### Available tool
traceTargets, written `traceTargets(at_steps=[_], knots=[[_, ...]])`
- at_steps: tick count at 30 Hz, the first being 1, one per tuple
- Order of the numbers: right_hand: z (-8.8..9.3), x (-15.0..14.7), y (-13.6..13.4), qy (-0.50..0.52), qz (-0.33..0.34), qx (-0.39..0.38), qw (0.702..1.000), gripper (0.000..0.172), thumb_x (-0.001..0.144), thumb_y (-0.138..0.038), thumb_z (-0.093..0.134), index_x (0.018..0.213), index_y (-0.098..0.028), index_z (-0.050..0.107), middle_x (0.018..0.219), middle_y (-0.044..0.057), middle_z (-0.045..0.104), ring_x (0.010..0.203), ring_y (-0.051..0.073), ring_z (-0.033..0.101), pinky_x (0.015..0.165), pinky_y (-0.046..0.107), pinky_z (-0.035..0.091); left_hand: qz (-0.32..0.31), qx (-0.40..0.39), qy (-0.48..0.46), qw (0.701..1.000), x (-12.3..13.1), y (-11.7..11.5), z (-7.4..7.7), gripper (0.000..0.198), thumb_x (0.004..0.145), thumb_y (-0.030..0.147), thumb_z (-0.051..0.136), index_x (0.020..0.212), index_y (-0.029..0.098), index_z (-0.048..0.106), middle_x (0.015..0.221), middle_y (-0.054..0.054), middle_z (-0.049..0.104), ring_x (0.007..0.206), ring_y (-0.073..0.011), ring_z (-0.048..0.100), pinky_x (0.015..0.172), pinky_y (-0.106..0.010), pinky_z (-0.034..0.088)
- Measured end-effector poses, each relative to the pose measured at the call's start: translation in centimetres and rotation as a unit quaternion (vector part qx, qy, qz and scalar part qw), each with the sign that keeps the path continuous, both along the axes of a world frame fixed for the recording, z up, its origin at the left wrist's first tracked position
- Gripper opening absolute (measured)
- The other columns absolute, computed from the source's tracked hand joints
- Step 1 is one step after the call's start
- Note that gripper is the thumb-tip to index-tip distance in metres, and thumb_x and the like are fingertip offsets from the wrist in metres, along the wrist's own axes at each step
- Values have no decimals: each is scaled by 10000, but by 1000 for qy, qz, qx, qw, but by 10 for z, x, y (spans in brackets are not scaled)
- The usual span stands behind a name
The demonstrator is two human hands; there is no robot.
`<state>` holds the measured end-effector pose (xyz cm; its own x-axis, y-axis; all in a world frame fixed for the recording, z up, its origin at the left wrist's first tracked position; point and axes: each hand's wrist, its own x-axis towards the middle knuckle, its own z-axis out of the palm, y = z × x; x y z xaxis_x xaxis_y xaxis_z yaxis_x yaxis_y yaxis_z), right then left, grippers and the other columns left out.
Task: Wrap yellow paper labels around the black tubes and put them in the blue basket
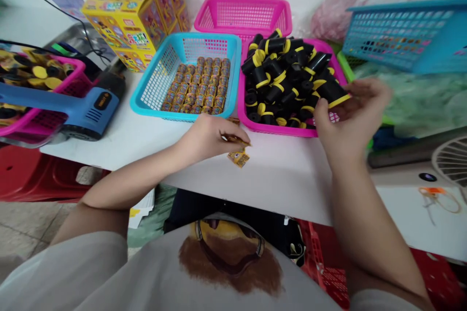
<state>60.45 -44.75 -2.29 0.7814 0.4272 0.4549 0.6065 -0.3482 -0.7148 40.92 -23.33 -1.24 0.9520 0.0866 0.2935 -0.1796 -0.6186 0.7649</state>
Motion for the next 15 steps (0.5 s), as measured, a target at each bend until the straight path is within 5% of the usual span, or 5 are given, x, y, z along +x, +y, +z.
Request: traceTargets(at_steps=[4,8,15], knots=[[-5,-24,5,62,129,213,967,315,861,-328,811,1112,-283,627,1128,57,685,756,159,695,658,327,560,44,-169,-48,983,8,-11,-1,410,886,555,793,824,150,798,699,-46,795,557,-153,754,515,-199,574],[-15,-47,8,156,279,207,925,296,887,-391,824,1148,-337,695,838,-27,691,613,156,684,540,316,566,23,-125,-52,991,11,-6,-29,557,940,693,653,899,167,831,824,-71,835,702,-162,795,628,-215,611],[-21,-62,6,199,292,172,919,318,884,-506,818,1124,-316,732,844,-3,746,596,158,686,511,315,587,29,-36,-82,996,6,1,-42,715,1002,757,443,824,183,832,733,-53,806,623,-134,730,588,-213,520]])
